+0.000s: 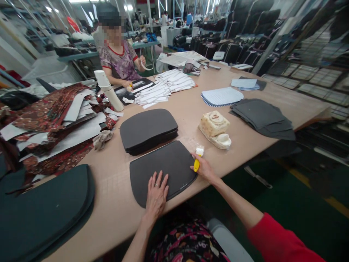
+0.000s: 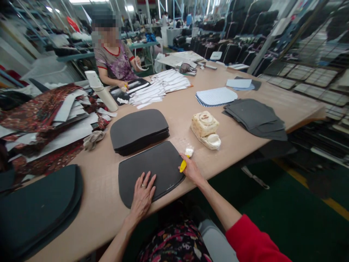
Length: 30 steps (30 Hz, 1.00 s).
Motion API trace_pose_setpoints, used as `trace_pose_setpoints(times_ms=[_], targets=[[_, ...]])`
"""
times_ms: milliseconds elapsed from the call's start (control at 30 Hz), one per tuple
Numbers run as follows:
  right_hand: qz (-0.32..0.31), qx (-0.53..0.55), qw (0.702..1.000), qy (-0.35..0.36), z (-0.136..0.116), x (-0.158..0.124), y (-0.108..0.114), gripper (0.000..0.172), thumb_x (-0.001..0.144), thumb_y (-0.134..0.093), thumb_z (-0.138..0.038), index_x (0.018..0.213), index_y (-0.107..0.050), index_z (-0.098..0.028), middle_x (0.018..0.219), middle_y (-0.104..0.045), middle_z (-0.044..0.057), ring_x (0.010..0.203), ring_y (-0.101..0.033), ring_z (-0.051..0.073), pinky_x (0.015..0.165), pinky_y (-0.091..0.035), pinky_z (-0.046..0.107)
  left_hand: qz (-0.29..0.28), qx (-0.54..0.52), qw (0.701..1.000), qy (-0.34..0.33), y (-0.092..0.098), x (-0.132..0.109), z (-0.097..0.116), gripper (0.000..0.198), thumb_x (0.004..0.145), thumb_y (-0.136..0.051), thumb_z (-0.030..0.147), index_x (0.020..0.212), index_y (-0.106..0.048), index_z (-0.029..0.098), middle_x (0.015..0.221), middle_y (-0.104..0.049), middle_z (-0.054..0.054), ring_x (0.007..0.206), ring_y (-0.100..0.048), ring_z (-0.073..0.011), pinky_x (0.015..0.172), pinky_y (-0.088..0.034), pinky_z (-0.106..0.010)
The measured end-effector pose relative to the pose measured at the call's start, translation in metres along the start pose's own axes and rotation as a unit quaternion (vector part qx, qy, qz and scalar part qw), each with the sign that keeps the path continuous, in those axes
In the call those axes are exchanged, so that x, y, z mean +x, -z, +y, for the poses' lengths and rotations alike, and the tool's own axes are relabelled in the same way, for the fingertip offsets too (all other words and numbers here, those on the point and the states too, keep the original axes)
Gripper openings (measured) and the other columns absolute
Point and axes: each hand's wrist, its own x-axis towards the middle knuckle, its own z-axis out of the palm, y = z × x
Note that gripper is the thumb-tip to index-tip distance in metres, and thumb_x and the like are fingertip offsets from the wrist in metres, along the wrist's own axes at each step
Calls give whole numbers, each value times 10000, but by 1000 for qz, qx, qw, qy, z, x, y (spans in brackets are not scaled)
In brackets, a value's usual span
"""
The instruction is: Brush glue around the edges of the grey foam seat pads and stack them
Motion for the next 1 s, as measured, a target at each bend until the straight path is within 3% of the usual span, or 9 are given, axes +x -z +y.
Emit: trace_pose_setpoints(times_ms=[200,400,867,1000], targets=[[6,9,1000,10,1,3,1,585,712,-618,-159,1279,-480,-190,1172,-611,76,996,-599,210,849,-469,318,9,112,993,-38,-1,5,2,492,885,-417,283,1368,-325,303,1428,-403,-87,1320,-337,-292,1026,-364,-470],[12,2,1000,11,1,7,0,615,675,-594,-56,1265,-492,-200,1184,-609,65,992,-604,197,850,-472,298,12,127,991,-48,-3,7,1,493,875,-432,281,1358,-342,312,1420,-409,-103,1317,-339,-310,1012,-373,-481],[35,-42,998,34,17,9,-20,603,696,-562,-49,1277,-475,-185,1120,-627,82,914,-616,190,817,-492,301,13,130,990,-47,-6,7,-1,479,869,-438,264,1342,-377,305,1412,-418,-110,1313,-343,-312,1011,-380,-490],[55,-70,995,37,18,7,-24,535,739,-567,-91,1259,-499,-199,998,-646,73,827,-614,195,749,-501,302,12,139,989,-53,-4,6,0,495,868,-440,274,1354,-351,311,1418,-408,-102,1317,-335,-308,1013,-377,-480]])
